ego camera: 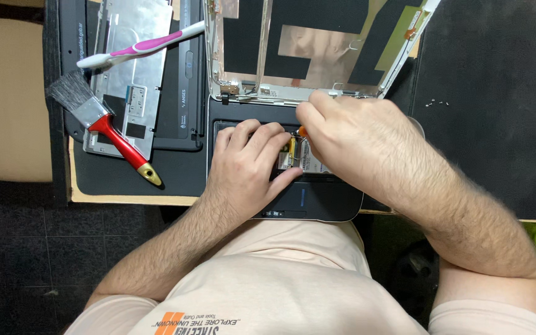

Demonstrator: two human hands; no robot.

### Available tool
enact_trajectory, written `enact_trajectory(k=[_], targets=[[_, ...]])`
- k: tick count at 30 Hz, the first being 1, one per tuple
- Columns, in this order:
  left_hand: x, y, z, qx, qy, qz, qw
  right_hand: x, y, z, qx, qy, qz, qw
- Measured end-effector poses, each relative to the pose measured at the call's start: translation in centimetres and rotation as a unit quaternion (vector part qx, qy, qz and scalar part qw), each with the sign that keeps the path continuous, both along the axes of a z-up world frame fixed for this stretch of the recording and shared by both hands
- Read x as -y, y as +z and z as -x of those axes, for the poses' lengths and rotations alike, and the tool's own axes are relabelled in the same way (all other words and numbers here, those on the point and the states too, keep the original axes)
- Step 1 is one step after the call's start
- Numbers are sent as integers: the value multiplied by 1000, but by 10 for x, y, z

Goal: The person installs a hard drive into a disassembled laptop and secures it with screws using a screwdriver. The hands position the drive, then tighten multiple screws around its perimeter.

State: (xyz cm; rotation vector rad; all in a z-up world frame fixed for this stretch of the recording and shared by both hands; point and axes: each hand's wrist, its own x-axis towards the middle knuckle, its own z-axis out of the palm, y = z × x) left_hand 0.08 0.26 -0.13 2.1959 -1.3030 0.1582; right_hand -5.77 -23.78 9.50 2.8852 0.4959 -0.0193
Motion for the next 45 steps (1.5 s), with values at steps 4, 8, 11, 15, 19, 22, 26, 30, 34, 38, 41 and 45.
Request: enact_trajectory(k=[4, 8, 11, 15, 19, 22, 26, 30, 34, 38, 41, 45], targets=[[-3, -8, -2, -20, 5, 3, 1000, -4, -1, 1, -50, 7, 7, 999], [-2, -6, -2, -16, -1, -5, 1000, -6, -9, -2, -26, -48, 48, 997], [-3, -6, -2, -13, -1, -11, 1000, -3, 0, -5, -8, -30, 23, 999], [-3, -9, -2, -15, -1, -7, 1000, 1, -8, -7, -19, 25, -16, 999], [-2, -9, -2, -19, 5, -21, 1000, 3, -17, -8, -53, 4, -17, 998], [-2, -8, -2, -23, 7, -23, 999, 2, -21, -8, -67, -9, -16, 998], [-2, -7, -1, -17, 11, -27, 999, -3, -12, -10, -72, -48, -25, 996], [-2, -8, -1, -20, 8, -27, 999, 4, -12, -9, -88, -2, -42, 995], [-1, -4, -2, -30, 2, -29, 999, 3, -17, -11, -94, -28, -67, 993], [-2, -3, -2, -22, 2, -28, 999, 3, -18, -15, -112, -57, -40, 991], [-2, 0, -1, -15, 2, -24, 1000, 2, -15, -12, -80, -55, -30, 995], [0, 0, 0, -25, 7, -31, 999, 3, -1, -11, -83, 4, -32, 996]])
